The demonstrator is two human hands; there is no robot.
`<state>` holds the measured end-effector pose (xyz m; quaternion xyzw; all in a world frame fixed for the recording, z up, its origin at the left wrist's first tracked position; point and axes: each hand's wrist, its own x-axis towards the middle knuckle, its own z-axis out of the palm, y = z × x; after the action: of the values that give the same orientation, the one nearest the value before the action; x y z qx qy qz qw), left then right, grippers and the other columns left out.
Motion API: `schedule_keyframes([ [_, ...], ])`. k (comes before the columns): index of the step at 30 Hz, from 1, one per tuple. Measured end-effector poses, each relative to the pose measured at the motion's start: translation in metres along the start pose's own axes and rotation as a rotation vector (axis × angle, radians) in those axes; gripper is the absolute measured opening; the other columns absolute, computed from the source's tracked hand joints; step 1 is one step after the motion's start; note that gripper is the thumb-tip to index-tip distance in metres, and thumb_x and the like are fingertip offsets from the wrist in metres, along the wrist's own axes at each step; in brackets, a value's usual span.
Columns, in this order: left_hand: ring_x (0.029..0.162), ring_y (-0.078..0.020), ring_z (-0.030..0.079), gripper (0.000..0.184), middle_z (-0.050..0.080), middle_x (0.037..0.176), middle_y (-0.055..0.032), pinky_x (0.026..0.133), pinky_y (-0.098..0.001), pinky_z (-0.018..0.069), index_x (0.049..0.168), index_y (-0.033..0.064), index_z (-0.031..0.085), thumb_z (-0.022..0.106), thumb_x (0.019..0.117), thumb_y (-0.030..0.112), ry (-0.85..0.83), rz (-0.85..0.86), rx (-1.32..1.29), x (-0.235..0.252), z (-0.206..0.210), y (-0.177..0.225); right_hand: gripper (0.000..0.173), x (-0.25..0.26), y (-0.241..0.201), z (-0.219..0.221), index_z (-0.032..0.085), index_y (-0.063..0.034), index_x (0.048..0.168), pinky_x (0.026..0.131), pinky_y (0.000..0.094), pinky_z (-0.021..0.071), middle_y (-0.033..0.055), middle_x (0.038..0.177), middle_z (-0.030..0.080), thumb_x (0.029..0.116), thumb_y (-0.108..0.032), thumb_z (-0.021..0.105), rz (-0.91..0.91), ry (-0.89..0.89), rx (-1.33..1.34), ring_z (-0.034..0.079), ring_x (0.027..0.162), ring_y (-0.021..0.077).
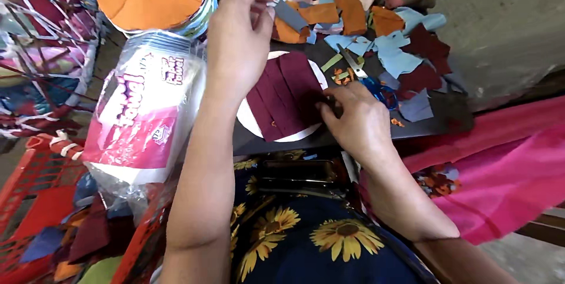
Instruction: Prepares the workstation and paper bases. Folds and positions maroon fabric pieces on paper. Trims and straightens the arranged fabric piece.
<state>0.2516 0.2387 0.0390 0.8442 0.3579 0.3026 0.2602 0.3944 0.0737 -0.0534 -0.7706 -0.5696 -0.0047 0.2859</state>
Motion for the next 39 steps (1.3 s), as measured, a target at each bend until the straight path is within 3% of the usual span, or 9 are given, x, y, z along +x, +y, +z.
schedule_keyframes([
  [3, 0.094, -0.0026, 0.063, 0.026, 0.067, 0.115, -0.0054, 0.083, -0.0188, 0.0512, 0.123, 0.0073, 0.066, 0.049, 0.106, 0.018, 0.142, 0.107, 0.02, -0.039, -0.017, 0.006, 0.02, 0.005, 0.001, 0.004, 0.072, 0.0031, 0.109, 0.08, 0.0544, 0.0554, 0.0239, 0.105, 0.069, 0.0991, -0.01, 0.061, -0.169, 0.085, 0.04, 0.067, 0.099, 0.0423],
  [5, 0.1, -0.013, 0.065, 0.028, 0.068, 0.117, -0.0109, 0.086, -0.0292, 0.0527, 0.123, 0.0056, 0.068, 0.048, 0.1059, 0.015, 0.15, 0.094, 0.113, -0.07, -0.015, 0.003, 0.024, 0.012, 0.002, 0.01, 0.072, 0.0005, 0.116, 0.094, 0.0558, 0.0528, 0.0219, 0.12, 0.069, 0.1009, -0.01, 0.057, -0.287, 0.038, 0.051, 0.065, 0.114, 0.0416],
  [7, 0.108, -0.026, 0.065, 0.027, 0.069, 0.119, -0.0147, 0.092, -0.0429, 0.0527, 0.121, 0.0051, 0.071, 0.051, 0.1046, 0.013, 0.121, 0.036, 0.183, -0.101, -0.001, -0.01, 0.042, 0.014, 0.001, 0.014, 0.061, -0.0038, 0.14, 0.116, 0.0652, 0.032, 0.0191, 0.151, 0.053, 0.1072, -0.027, 0.048, -0.37, -0.14, -0.014, 0.046, 0.142, 0.0411],
  [9, 0.118, -0.0321, 0.063, 0.028, 0.069, 0.124, -0.0151, 0.099, -0.0503, 0.0508, 0.123, 0.0044, 0.07, 0.053, 0.1044, 0.016, 0.068, 0.008, 0.232, -0.128, 0.017, -0.03, 0.06, 0.012, -0.001, 0.021, 0.046, -0.0046, 0.153, 0.12, 0.0725, 0.0108, 0.0163, 0.163, 0.038, 0.1091, -0.044, 0.034, -0.379, -0.269, -0.069, 0.027, 0.154, 0.0387],
  [11, 0.129, -0.0335, 0.059, 0.035, 0.066, 0.134, -0.0136, 0.106, -0.0519, 0.0469, 0.13, 0.0052, 0.068, 0.053, 0.1045, 0.024, 0.035, 0.052, 0.275, -0.146, 0.032, -0.05, 0.07, 0.008, -0.003, 0.027, 0.04, -0.0035, 0.157, 0.12, 0.0726, 0.0055, 0.016, 0.165, 0.034, 0.1083, -0.052, 0.026, -0.361, -0.307, -0.098, 0.024, 0.156, 0.0358],
  [15, 0.139, -0.0328, 0.051, 0.044, 0.061, 0.144, -0.0112, 0.114, -0.0485, 0.04, 0.137, 0.0077, 0.064, 0.049, 0.1053, 0.035, 0.005, 0.169, 0.365, -0.161, 0.044, -0.068, 0.073, 0.004, -0.01, 0.03, 0.036, -0.0006, 0.158, 0.122, 0.0683, 0.0085, 0.0178, 0.166, 0.032, 0.1081, -0.053, 0.025, -0.318, -0.324, -0.129, 0.024, 0.156, 0.0351],
  [22, 0.137, -0.0331, 0.053, 0.045, 0.061, 0.142, -0.0125, 0.113, -0.0484, 0.0403, 0.136, 0.0072, 0.065, 0.048, 0.1059, 0.036, 0.004, 0.206, 0.384, -0.16, 0.045, -0.071, 0.075, 0.002, -0.023, 0.035, 0.035, 0.005, 0.157, 0.124, 0.0639, 0.013, 0.0226, 0.165, 0.032, 0.1077, -0.052, 0.03, -0.298, -0.316, -0.144, 0.025, 0.155, 0.0388],
  [30, 0.138, -0.0339, 0.052, 0.042, 0.06, 0.143, -0.0131, 0.114, -0.0489, 0.0392, 0.136, 0.0089, 0.065, 0.047, 0.1059, 0.033, -0.011, 0.208, 0.411, -0.161, 0.045, -0.07, 0.07, 0.019, -0.016, 0.017, 0.03, 0.0022, 0.16, 0.123, 0.0655, 0.0132, 0.0202, 0.168, 0.026, 0.1097, -0.046, 0.027, -0.292, -0.294, -0.11, 0.02, 0.157, 0.0368],
  [39, 0.139, -0.034, 0.051, 0.042, 0.059, 0.144, -0.0133, 0.114, -0.0496, 0.0387, 0.136, 0.0082, 0.064, 0.046, 0.1065, 0.032, -0.036, 0.21, 0.399, -0.16, 0.043, -0.072, 0.066, 0.078, -0.002, 0.036, 0.023, -0.0022, 0.163, 0.123, 0.0644, 0.0089, 0.0169, 0.171, 0.019, 0.1105, -0.042, 0.025, -0.36, -0.484, -0.15, 0.013, 0.159, 0.0357],
])
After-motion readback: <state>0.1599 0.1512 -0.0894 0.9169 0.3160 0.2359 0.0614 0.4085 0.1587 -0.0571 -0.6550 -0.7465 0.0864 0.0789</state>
